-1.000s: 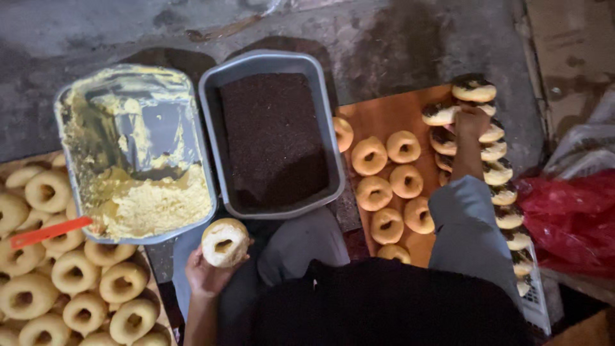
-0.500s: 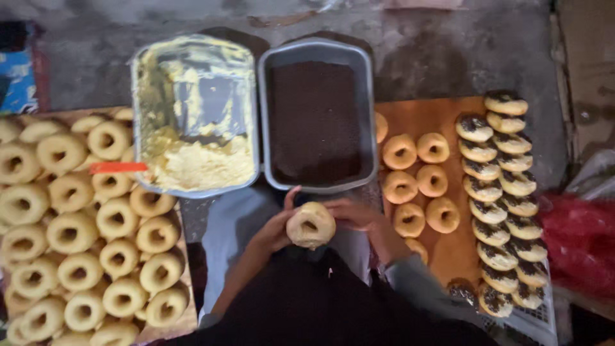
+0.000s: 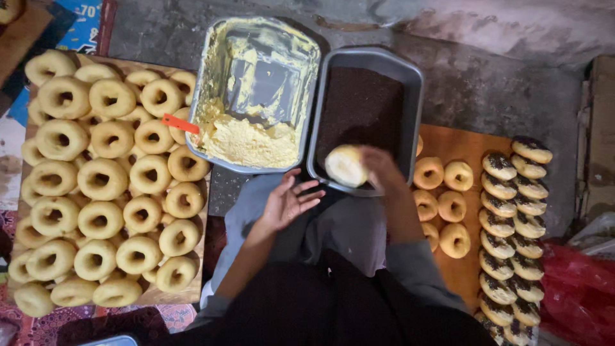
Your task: The person sits on the floor and repeatedly picks up plain donuts, dips them into a yellow filling, and then into a dark topping before placing them on a wooden board.
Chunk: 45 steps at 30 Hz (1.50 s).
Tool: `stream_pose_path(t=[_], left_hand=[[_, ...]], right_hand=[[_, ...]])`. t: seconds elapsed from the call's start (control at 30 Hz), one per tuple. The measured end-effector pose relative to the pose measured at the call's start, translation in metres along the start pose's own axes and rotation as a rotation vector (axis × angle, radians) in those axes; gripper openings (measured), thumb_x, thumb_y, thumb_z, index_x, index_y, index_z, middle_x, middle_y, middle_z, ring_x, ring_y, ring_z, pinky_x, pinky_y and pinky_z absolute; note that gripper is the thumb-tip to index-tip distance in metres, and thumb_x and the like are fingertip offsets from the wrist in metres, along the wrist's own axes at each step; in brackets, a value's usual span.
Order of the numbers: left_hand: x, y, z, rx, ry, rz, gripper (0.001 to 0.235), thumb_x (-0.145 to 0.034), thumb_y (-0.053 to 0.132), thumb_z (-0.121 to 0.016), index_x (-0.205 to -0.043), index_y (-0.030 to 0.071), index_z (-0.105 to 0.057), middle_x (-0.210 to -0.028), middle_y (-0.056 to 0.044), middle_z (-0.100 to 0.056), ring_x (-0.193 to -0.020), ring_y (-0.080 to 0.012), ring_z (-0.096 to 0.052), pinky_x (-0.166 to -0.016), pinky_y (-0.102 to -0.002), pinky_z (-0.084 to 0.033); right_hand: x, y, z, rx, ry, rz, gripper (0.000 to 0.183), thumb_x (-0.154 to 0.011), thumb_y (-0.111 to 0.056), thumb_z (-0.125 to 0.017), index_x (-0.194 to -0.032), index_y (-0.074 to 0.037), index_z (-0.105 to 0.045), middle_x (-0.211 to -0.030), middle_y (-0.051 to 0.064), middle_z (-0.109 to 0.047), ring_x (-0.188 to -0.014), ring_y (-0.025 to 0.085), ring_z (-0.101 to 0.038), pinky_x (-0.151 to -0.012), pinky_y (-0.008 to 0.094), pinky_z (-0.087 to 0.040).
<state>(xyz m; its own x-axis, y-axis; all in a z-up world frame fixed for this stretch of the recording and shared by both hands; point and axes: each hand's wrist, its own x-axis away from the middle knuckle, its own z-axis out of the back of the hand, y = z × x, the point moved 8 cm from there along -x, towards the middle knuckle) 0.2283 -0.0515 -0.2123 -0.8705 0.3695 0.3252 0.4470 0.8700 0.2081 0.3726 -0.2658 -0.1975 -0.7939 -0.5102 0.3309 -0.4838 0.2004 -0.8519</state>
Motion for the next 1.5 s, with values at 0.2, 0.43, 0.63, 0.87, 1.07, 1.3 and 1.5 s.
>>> stream_pose_path(t=[0.2,0.43,0.63,0.87,1.07,1.3,1.5], left_hand=[[0.001,-0.022,0.002,-0.048,-0.100,0.040,0.044,-0.106,0.044,-0.045,-0.140,0.016,-0.046,-0.149,-0.022,-0.054,-0.131,-0.0410,-0.057,-0.110,-0.054,-0.045],[-0.003,-0.015,0.004,-0.025,-0.073,0.080,0.044,-0.106,0.048,-0.044,-0.135,0.015,-0.052,-0.149,-0.021,-0.054,-0.134,-0.0385,-0.053,-0.111,-0.057,-0.043],[0.001,-0.010,0.002,-0.036,-0.051,0.062,0.047,-0.104,0.049,-0.045,-0.132,0.013,-0.057,-0.153,-0.023,-0.050,-0.140,-0.0411,-0.048,-0.114,-0.060,-0.037],[0.001,-0.004,-0.002,0.001,-0.088,0.077,0.050,-0.105,0.050,-0.045,-0.131,0.010,-0.061,-0.157,-0.025,-0.045,-0.144,-0.0439,-0.040,-0.117,-0.063,-0.031],[-0.001,-0.003,-0.002,0.001,-0.075,0.026,0.055,-0.104,0.054,-0.048,-0.130,0.007,-0.061,-0.151,-0.029,-0.050,-0.145,-0.0462,-0.040,-0.117,-0.064,-0.029],[-0.007,-0.001,-0.006,0.008,-0.040,0.001,0.056,-0.105,0.055,-0.048,-0.131,0.007,-0.061,-0.145,-0.028,-0.054,-0.143,-0.0465,-0.041,-0.118,-0.065,-0.028],[-0.004,0.000,-0.010,0.003,-0.030,0.013,0.056,-0.105,0.055,-0.048,-0.130,0.007,-0.062,-0.146,-0.028,-0.054,-0.143,-0.0458,-0.041,-0.117,-0.064,-0.029]], right_hand=[[-0.045,0.010,0.036,0.372,0.389,0.160,0.039,-0.090,-0.013,-0.073,-0.128,-0.003,-0.069,-0.108,0.006,-0.071,-0.095,0.019,-0.068,-0.079,0.036,-0.057],[-0.025,-0.004,0.036,0.841,0.534,0.204,0.031,-0.088,-0.020,-0.070,-0.115,-0.008,-0.080,-0.099,0.012,-0.075,-0.092,0.030,-0.070,-0.085,0.044,-0.056],[0.037,0.014,0.122,-0.612,0.353,0.063,0.039,-0.094,-0.020,-0.059,-0.125,0.003,-0.068,-0.121,0.017,-0.074,-0.116,0.033,-0.066,-0.106,0.049,-0.053],[0.180,-0.017,0.266,-0.741,0.648,0.452,0.040,-0.096,-0.019,-0.051,-0.129,-0.001,-0.062,-0.127,0.015,-0.069,-0.120,0.031,-0.066,-0.108,0.048,-0.054],[0.213,-0.083,0.414,-0.265,0.963,0.611,0.020,-0.103,-0.006,-0.056,-0.122,-0.003,-0.059,-0.113,0.014,-0.068,-0.096,0.029,-0.068,-0.072,0.042,-0.057],[0.151,-0.114,0.512,-0.171,1.367,0.389,0.024,-0.086,-0.002,-0.061,-0.107,-0.012,-0.063,-0.101,0.008,-0.071,-0.091,0.027,-0.072,-0.067,0.048,-0.068],[0.161,-0.153,0.505,0.869,1.524,-0.028,0.015,-0.092,-0.022,-0.076,-0.095,-0.008,-0.075,-0.093,0.015,-0.073,-0.082,0.035,-0.072,-0.072,0.051,-0.062]])
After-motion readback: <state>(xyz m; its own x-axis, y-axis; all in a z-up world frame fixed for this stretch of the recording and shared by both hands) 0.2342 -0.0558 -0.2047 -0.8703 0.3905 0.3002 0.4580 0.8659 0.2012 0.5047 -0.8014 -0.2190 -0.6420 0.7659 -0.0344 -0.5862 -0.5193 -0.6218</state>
